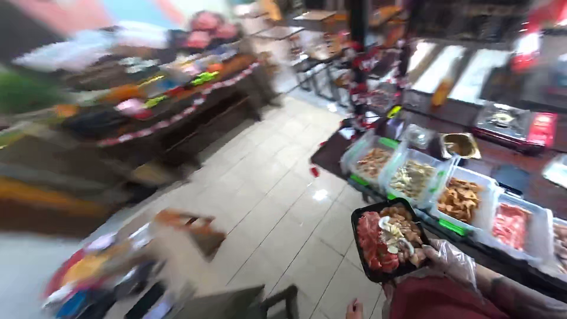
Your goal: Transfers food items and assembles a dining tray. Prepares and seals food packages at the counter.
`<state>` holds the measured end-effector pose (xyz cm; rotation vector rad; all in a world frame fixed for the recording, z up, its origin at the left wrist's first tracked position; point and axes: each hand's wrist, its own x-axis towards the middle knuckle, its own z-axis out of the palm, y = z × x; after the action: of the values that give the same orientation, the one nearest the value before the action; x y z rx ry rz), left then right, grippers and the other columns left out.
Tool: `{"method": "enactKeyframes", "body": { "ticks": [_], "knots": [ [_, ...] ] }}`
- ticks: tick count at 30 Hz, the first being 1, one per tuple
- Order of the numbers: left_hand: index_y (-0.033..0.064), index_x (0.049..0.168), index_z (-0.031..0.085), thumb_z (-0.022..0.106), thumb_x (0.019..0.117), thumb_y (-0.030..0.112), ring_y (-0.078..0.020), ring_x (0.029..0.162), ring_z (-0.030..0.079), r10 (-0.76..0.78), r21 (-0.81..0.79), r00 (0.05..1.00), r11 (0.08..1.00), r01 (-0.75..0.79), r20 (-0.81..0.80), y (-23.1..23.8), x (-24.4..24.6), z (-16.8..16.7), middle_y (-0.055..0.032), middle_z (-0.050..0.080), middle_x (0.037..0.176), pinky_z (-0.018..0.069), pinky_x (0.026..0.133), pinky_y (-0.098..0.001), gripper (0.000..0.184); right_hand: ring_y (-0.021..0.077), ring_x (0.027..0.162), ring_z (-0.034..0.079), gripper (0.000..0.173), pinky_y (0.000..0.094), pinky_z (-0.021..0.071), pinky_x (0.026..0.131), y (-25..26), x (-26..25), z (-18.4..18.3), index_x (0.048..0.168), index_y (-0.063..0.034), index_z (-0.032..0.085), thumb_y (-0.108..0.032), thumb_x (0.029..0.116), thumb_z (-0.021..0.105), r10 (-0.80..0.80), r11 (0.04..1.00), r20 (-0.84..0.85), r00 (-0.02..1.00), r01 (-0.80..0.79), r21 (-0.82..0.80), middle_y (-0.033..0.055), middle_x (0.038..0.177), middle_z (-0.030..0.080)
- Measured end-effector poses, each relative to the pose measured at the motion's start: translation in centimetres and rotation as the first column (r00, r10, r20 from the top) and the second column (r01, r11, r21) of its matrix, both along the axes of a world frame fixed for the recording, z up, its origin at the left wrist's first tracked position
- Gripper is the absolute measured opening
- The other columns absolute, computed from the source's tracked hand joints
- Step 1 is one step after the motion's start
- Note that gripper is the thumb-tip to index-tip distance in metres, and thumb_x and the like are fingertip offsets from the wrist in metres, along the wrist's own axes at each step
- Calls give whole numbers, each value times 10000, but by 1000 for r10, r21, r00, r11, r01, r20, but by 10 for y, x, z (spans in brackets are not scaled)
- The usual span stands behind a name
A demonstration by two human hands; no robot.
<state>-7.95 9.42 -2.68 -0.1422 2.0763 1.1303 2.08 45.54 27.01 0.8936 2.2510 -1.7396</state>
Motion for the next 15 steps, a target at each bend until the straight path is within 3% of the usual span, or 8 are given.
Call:
{"method": "enactKeyframes", "body": {
  "ticks": [4,7,10,11,13,15],
  "knots": [
    [5,1434,525,534,1062,214,-305,1103,685,-355,320,935,884,342,-21,129,-6,89,-211,669,1267,560,967,-493,427,168,717,684,371,388,596,690,-4,108,20,1149,-85,674,-397,1032,510,-333,942,23,943,333,-48,57,865,710],
    [1,1425,522,535,1042,149,-249,1092,679,-520,506,854,731,457,-21,197,23,134,-174,667,1261,562,975,-453,411,159,675,660,336,362,583,651,-18,187,33,1162,-72,662,-348,1046,507,-597,799,-2,802,594,-98,62,849,694],
    [21,1443,515,532,1042,144,-259,1091,685,-674,577,739,597,557,-16,230,55,134,-161,680,1247,577,943,-448,420,150,693,667,322,349,587,654,-33,261,43,1143,-63,658,-328,1059,496,-763,646,-72,642,759,-78,61,866,699],
    [18,1458,496,527,1046,145,-274,1106,683,-719,570,695,569,593,-5,234,67,127,-174,677,1259,576,945,-456,432,161,742,682,341,368,599,698,-40,287,45,1164,-57,655,-338,1061,490,-801,598,-75,594,799,-65,73,910,706],
    [18,1473,471,510,1058,134,-288,1122,674,-768,522,640,561,642,38,237,93,112,-191,657,1287,570,949,-465,433,167,791,697,389,386,607,753,-57,338,42,1201,-48,654,-366,1055,484,-871,489,-75,486,872,-29,86,945,710],
    [34,1482,464,502,1066,148,-278,1119,671,-786,465,611,577,671,93,240,121,99,-186,637,1316,568,940,-453,433,175,769,680,453,392,597,744,-78,389,25,1241,-19,635,-397,1042,485,-935,340,-120,332,940,-45,99,927,696]
  ]
}}
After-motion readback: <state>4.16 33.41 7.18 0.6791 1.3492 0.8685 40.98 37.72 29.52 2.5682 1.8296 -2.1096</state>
